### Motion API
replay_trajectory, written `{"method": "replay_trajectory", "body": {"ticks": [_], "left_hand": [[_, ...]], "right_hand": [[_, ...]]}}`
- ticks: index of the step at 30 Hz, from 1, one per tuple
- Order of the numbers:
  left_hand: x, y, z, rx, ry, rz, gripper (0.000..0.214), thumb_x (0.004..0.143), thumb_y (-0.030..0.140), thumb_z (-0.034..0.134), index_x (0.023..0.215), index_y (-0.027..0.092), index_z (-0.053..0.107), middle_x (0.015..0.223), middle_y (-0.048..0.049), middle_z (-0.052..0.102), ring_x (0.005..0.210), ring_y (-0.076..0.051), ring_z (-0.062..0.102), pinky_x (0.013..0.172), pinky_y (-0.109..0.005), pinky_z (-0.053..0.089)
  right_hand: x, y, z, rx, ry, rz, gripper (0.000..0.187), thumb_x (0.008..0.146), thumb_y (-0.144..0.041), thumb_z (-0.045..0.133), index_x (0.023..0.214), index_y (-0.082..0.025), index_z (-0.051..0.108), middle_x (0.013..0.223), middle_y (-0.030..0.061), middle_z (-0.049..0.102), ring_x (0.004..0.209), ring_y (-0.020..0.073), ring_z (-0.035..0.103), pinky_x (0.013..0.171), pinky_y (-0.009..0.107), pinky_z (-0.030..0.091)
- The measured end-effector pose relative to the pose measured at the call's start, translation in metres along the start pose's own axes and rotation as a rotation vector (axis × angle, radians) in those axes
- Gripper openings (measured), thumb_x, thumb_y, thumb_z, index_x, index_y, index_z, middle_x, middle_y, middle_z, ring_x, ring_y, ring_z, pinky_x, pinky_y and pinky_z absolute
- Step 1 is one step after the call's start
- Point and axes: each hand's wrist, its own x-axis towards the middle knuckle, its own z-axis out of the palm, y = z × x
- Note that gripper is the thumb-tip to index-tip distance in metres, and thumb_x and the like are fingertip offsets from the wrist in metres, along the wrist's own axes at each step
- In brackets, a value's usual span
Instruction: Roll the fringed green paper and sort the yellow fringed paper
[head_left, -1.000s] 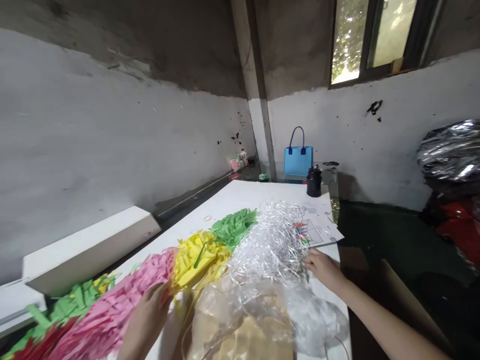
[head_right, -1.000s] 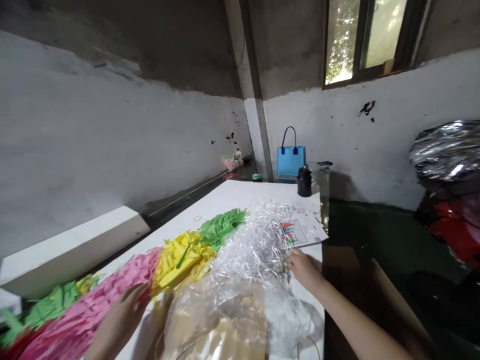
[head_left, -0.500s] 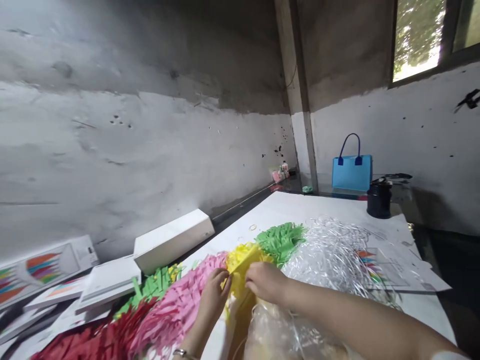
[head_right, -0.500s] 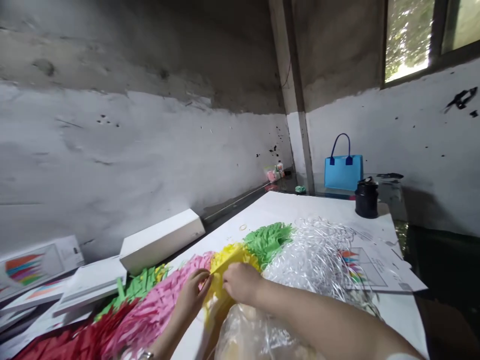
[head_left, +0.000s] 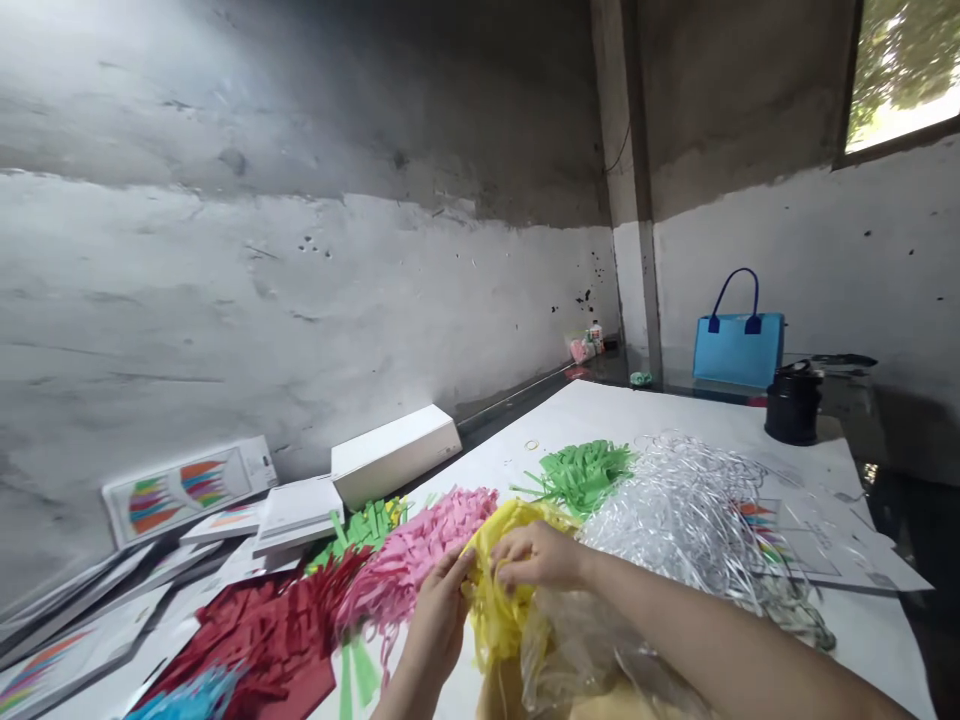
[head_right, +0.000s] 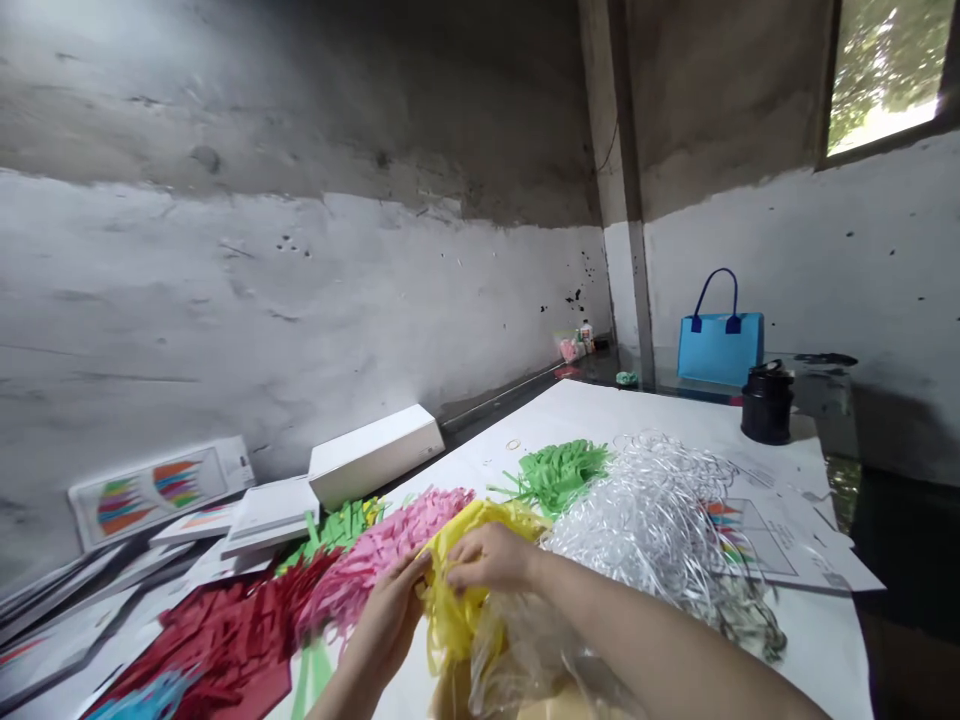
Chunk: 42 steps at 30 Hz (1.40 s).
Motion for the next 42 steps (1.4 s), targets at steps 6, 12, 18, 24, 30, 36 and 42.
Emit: {"method": "replay_trajectory", "body": {"ticks": [6, 12, 18, 24, 30, 36, 42], "left_hand": [[-0.03, -0.027, -0.015, -0.155, 0.11, -0.144, 0.011, 0.091, 0.02, 0.068, 0.101, 0.015, 0.067, 0.088, -0.0004, 0.073, 0.072, -0.013, 0.069, 0.069, -0.03, 0.058], [-0.049, -0.033, -0.007, -0.193, 0.119, -0.074, 0.027, 0.078, 0.03, 0.081, 0.098, 0.016, 0.069, 0.083, -0.0005, 0.074, 0.073, -0.016, 0.071, 0.067, -0.031, 0.057], [-0.057, -0.03, 0.003, -0.165, 0.098, -0.007, 0.053, 0.051, 0.046, 0.095, 0.093, 0.021, 0.076, 0.09, -0.0057, 0.079, 0.094, -0.029, 0.074, 0.075, -0.034, 0.058], [-0.056, -0.026, -0.002, -0.08, 0.08, 0.018, 0.053, 0.047, 0.032, 0.097, 0.095, 0.02, 0.078, 0.099, -0.0084, 0.08, 0.104, -0.031, 0.072, 0.092, -0.039, 0.055], [-0.051, -0.026, -0.004, -0.028, 0.084, 0.041, 0.051, 0.05, 0.042, 0.096, 0.093, 0.019, 0.08, 0.097, -0.0107, 0.08, 0.096, -0.031, 0.073, 0.085, -0.038, 0.056], [-0.045, -0.032, -0.005, -0.015, 0.109, 0.054, 0.052, 0.049, 0.045, 0.095, 0.092, 0.02, 0.08, 0.096, -0.0097, 0.08, 0.095, -0.031, 0.074, 0.082, -0.038, 0.057], [-0.039, -0.037, -0.008, 0.044, 0.126, 0.072, 0.055, 0.047, 0.047, 0.096, 0.09, 0.018, 0.079, 0.096, -0.0117, 0.081, 0.096, -0.031, 0.073, 0.086, -0.041, 0.057]], "right_hand": [[-0.02, -0.014, -0.003, -0.05, 0.088, 0.091, 0.038, 0.103, -0.027, 0.046, 0.086, -0.014, 0.078, 0.09, 0.008, 0.078, 0.087, 0.0199, 0.071, 0.08, 0.029, 0.052], [-0.018, -0.033, 0.021, -0.225, 0.045, 0.12, 0.023, 0.08, -0.03, 0.079, 0.099, -0.019, 0.079, 0.091, 0.0052, 0.078, 0.084, 0.0208, 0.07, 0.079, 0.027, 0.05], [-0.019, -0.034, 0.044, -0.4, -0.005, 0.117, 0.011, 0.086, -0.012, 0.065, 0.089, -0.014, 0.075, 0.096, 0.0102, 0.076, 0.093, 0.024, 0.069, 0.089, 0.034, 0.047], [-0.018, -0.024, 0.04, -0.457, 0.063, 0.166, 0.013, 0.096, -0.012, 0.055, 0.098, -0.013, 0.067, 0.095, 0.0059, 0.073, 0.091, 0.0189, 0.068, 0.081, 0.031, 0.05], [-0.025, -0.023, 0.033, -0.522, -0.045, -0.011, 0.019, 0.093, -0.013, 0.057, 0.109, -0.019, 0.066, 0.105, 0.0074, 0.07, 0.092, 0.0205, 0.064, 0.084, 0.03, 0.046], [-0.03, -0.026, 0.041, -0.549, -0.013, 0.004, 0.018, 0.092, -0.027, 0.062, 0.101, -0.014, 0.069, 0.107, 0.0136, 0.067, 0.102, 0.0276, 0.059, 0.095, 0.04, 0.042], [-0.027, -0.021, 0.041, -0.475, 0.013, 0.086, 0.011, 0.092, -0.013, 0.061, 0.091, -0.015, 0.072, 0.101, 0.0083, 0.072, 0.1, 0.0221, 0.063, 0.107, 0.043, 0.035]]}}
